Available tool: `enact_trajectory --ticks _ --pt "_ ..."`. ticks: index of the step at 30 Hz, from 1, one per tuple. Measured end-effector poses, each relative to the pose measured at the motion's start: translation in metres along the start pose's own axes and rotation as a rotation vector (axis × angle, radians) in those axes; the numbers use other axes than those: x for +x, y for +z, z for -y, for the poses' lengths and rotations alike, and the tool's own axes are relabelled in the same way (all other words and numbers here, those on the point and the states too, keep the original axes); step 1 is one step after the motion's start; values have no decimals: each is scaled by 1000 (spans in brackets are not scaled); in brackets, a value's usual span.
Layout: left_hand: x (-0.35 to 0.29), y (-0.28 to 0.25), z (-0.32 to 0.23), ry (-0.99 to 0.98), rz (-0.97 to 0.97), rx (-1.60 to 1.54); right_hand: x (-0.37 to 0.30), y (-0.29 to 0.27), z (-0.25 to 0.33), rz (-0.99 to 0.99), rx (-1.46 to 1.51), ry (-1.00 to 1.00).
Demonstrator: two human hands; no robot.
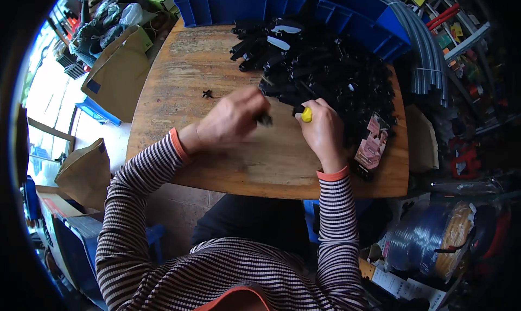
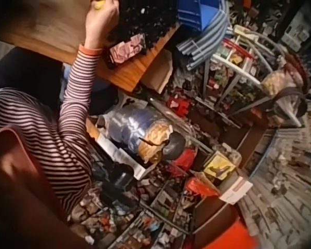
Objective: Assembling black plastic components using a screwdriver at a workbench.
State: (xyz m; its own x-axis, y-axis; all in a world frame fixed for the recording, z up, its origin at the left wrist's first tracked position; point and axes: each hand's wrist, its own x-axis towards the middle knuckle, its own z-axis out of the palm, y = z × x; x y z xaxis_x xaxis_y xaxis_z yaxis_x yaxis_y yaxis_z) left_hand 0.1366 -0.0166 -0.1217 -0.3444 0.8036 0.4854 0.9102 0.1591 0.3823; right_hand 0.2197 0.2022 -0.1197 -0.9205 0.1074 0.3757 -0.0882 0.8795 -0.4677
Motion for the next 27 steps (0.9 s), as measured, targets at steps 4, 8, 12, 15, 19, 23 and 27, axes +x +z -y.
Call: enact_trajectory --ticks 4,8,12,15,19,23,27 --pt "26 -26 75 -385 -346 131 2 4 12 54 -87 35" --pt "29 -23 123 -510 -146 211 12 12 17 116 -74 43" --pt "27 -24 126 -528 -185 280 17 8 15 132 -117 18" --pt "23 -25 122 -494 -225 213 17 7 11 112 -129 -8" --pt "37 -22 107 -523 -186 282 12 11 14 33 -97 -61" --pt "34 -27 107 -611 -163 376 3 12 26 -82 2 -112" --pt "23 -49 108 -483 -329 390 1 6 26 -257 171 -75"
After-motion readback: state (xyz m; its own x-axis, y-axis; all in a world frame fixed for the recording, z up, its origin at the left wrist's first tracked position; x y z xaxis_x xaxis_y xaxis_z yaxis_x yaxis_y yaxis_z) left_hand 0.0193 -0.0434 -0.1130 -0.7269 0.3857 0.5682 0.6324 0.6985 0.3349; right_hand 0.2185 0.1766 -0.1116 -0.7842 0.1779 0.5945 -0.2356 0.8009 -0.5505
